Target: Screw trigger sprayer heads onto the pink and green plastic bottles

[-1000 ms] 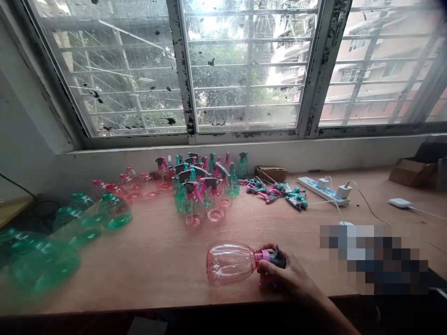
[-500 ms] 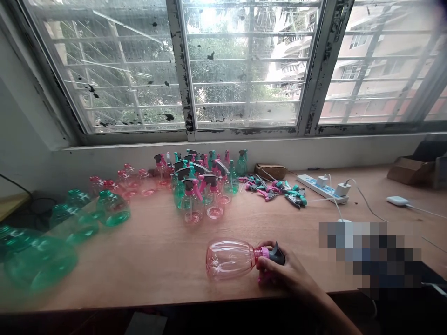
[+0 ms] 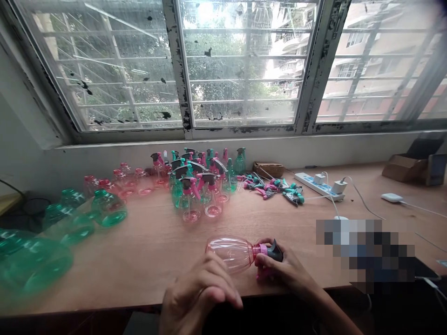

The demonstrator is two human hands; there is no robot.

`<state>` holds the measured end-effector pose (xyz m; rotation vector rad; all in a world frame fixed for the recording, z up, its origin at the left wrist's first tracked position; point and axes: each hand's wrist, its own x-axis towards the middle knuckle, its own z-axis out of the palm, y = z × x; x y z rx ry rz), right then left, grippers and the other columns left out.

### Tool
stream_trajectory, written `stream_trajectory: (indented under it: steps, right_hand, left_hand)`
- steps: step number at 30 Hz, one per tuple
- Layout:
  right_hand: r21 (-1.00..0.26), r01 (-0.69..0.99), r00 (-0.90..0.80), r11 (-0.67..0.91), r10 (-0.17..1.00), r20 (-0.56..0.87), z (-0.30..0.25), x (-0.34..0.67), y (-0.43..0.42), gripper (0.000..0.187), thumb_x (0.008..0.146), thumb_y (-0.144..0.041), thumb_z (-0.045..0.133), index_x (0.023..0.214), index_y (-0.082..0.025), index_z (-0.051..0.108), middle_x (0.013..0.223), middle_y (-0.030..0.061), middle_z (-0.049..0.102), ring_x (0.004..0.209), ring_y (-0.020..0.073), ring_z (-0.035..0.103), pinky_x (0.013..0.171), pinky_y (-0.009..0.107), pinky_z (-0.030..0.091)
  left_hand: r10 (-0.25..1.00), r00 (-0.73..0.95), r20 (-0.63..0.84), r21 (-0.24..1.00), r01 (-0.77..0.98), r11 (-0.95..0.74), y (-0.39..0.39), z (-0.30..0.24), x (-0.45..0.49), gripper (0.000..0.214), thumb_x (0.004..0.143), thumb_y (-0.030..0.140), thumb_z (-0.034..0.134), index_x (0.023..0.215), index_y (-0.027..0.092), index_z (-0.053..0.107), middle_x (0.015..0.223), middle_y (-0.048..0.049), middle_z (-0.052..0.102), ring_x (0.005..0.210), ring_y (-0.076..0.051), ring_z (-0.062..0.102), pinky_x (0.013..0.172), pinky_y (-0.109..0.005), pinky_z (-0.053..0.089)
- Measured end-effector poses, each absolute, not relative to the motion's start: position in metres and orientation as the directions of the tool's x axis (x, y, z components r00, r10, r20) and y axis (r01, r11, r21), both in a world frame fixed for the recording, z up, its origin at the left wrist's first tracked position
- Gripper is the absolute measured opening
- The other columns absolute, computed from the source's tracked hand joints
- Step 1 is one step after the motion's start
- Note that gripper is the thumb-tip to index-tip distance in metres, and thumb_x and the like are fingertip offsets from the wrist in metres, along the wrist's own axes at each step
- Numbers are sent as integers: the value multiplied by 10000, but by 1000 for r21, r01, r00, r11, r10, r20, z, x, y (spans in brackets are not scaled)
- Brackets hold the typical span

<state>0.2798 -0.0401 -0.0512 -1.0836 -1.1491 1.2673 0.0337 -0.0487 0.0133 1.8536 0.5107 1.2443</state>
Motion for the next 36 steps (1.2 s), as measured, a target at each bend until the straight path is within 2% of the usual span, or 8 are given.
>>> stream_trajectory:
  steps: [3,6,8,10,15,26,32,36]
  right_hand:
    - [-992,-125,-14,34,999,36,-52,279,-40,436,745,-523,808,950,-181,631,711,15,735,559,185,706,460,227,474]
    - [-992,-115,-4,45,999,45,-53,280,-40,438,744,-525,808,945,-178,630,712,17,734,566,188,708,451,224,473]
    - [-993,-112,-2,43,999,43,-53,280,-39,439,752,-525,803,949,-177,624,718,18,734,569,189,712,441,217,465]
    - [-992,-117,0,41,999,41,-53,280,-39,434,764,-523,794,950,-174,617,726,21,735,571,188,716,434,211,459]
    - [-992,-116,23,43,999,40,-54,280,-38,450,750,-543,794,943,-180,612,718,21,734,556,194,713,420,218,453]
    - [-990,-138,16,26,1000,24,-50,280,-41,430,763,-513,800,962,-176,621,734,29,750,565,189,713,439,218,469]
    - [-990,-136,-3,44,999,45,-58,281,-36,428,766,-501,800,959,-168,612,720,27,745,564,182,716,427,203,467]
    - [-989,-137,-11,47,999,49,-55,282,-38,410,790,-487,788,977,-168,610,696,22,739,562,177,711,439,197,465]
  left_hand:
    - [757,234,610,767,63,-638,-24,13,32,132,849,313,760,731,256,741,703,1,732,760,-220,660,788,-360,539]
    - [870,54,490,839,242,-487,-5,-15,30,247,955,435,582,1046,259,729,1187,-44,699,1171,-261,613,1048,-408,458]
    - [917,73,391,867,305,-394,3,-35,30,478,995,532,431,1338,237,583,1435,-89,548,1367,-284,471,1154,-468,353]
    - [931,161,328,850,380,-365,7,-47,30,620,982,604,376,1415,184,515,1523,-140,456,1430,-315,387,1185,-523,287]
    - [889,356,289,731,517,-445,8,-47,28,599,921,550,568,1418,219,522,1505,-137,491,1435,-349,371,1179,-569,282]
    - [869,387,309,842,313,-439,2,-43,29,854,879,316,699,1565,321,190,1612,-73,353,1474,-292,330,1207,-494,259]
    - [842,419,339,825,298,-480,2,-41,26,865,837,341,751,1549,335,260,1621,-67,333,1486,-326,291,1212,-506,241]
    - [857,440,268,887,235,-398,2,-37,25,864,864,402,718,1565,292,224,1573,-99,422,1433,-331,403,1179,-510,324]
